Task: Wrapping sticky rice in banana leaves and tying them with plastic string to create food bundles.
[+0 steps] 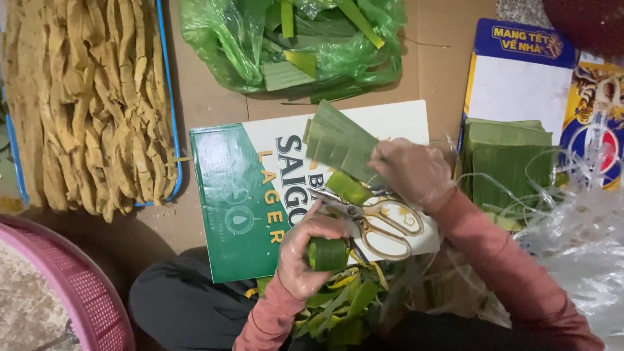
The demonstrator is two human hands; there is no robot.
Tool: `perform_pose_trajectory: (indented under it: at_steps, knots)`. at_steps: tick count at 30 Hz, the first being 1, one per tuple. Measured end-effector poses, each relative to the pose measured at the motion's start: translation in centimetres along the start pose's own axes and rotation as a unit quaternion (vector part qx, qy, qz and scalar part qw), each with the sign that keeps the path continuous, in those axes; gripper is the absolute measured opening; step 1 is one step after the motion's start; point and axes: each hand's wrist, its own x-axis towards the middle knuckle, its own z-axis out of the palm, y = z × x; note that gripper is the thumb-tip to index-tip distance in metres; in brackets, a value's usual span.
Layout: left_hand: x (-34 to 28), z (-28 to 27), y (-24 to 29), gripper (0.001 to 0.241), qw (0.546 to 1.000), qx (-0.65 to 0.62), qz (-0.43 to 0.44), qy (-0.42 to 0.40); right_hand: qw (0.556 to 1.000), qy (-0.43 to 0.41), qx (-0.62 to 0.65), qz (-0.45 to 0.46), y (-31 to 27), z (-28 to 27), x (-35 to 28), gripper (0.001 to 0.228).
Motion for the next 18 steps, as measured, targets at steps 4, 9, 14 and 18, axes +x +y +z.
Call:
perform_pose_trajectory:
  at_steps: [4, 9, 14, 18]
  knots:
    - [-0.1, -0.2, -0.2, 0.038, 1.0, -0.001, -0.018, 0.0, 0.999, -0.005, 0.015, -0.035, -0.2, -2.9, -1.2, 0.021]
    - [0.0, -0.6, -0.9, 0.043, 0.999, 0.002, -0.032, -0.001, 0.952, 0.198, -0.013, -0.232, -0.7, -5.9, -4.7, 0.011]
    - [0.1, -0.6, -0.5, 0.04, 0.998, -0.024, -0.049, -0.014, 0.928, 0.13, 0.301, -0.178, -1.2, -7.1, -7.5, 0.011]
    - [0.2, -0.7, -1.2, 0.037, 0.998, -0.021, -0.05, -0.025, 0.771, 0.057, 0.596, -0.216, -2.5, -5.0, -8.8, 0.011]
